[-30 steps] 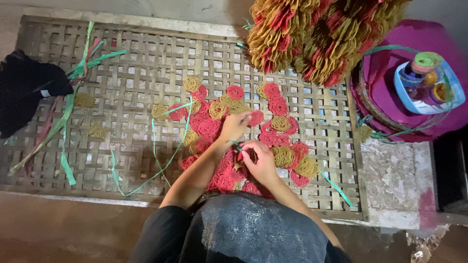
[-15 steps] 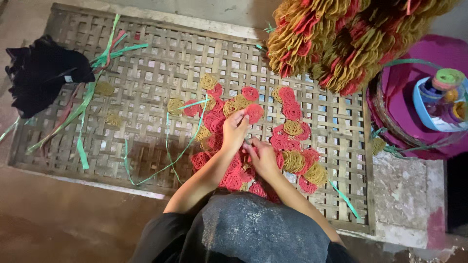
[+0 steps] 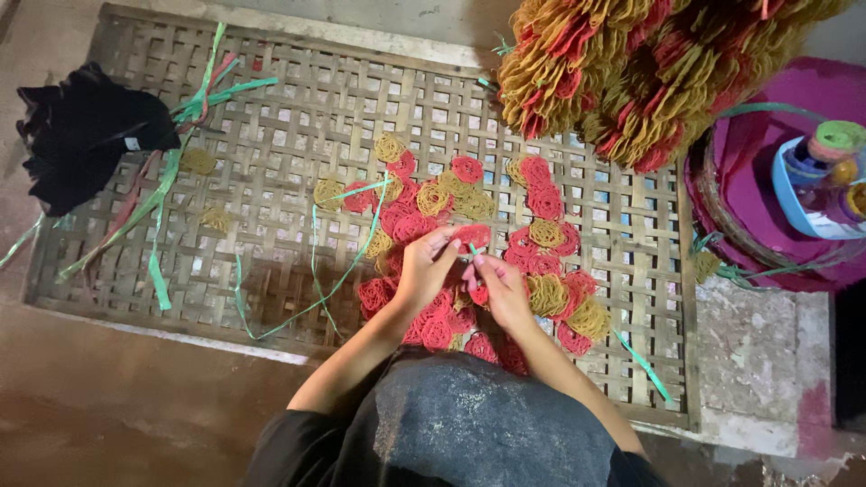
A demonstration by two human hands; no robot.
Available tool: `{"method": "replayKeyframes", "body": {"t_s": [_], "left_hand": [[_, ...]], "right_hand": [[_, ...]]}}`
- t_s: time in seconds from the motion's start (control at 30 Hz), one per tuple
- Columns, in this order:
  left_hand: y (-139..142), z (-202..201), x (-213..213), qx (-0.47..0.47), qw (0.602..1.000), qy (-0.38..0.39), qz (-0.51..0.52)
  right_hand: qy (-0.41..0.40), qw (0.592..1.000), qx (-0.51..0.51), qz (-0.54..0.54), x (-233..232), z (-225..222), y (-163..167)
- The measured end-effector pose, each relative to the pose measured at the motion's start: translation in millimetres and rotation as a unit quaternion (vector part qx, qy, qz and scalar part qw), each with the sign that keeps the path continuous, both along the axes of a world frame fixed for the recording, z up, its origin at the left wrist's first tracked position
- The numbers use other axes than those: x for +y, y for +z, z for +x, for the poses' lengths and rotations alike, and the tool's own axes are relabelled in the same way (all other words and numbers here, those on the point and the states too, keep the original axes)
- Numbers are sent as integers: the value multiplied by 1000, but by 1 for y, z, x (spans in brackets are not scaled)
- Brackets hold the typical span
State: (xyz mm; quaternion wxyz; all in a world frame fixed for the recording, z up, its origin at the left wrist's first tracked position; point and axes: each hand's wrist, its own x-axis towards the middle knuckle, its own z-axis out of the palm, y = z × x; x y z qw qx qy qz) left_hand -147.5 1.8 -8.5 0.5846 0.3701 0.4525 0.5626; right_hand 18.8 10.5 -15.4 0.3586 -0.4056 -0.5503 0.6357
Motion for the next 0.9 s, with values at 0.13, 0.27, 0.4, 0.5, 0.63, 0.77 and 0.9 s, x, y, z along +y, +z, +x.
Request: {"method": "replayKeyframes", "body": {"t_s": [0.13, 0.27, 0.4, 0.5, 0.63, 0.77, 0.9], "left_hand": [[13, 1, -8, 10, 999, -25, 39], [25, 2, -11, 92, 993, -16, 77], [35, 1, -12, 171, 981, 4, 94], [40, 1, -13, 257, 963, 17, 78], [41, 3, -16, 229, 967, 14, 110], [29, 5, -18, 202, 974, 23, 99], [6, 4, -7, 32, 996, 59, 59]], "right_hand": [[-19, 1000, -20, 15, 0, 0, 1], [-24, 999, -32, 28, 0, 2, 2], [-25, 999, -24, 34, -1, 3, 1], [-31, 998, -45, 22, -1, 3, -1], [-37, 999, -29, 24, 0, 1, -3], [-51, 999, -18, -3, -2, -1, 2], [-84, 980, -140, 115, -10, 1, 16]]}}
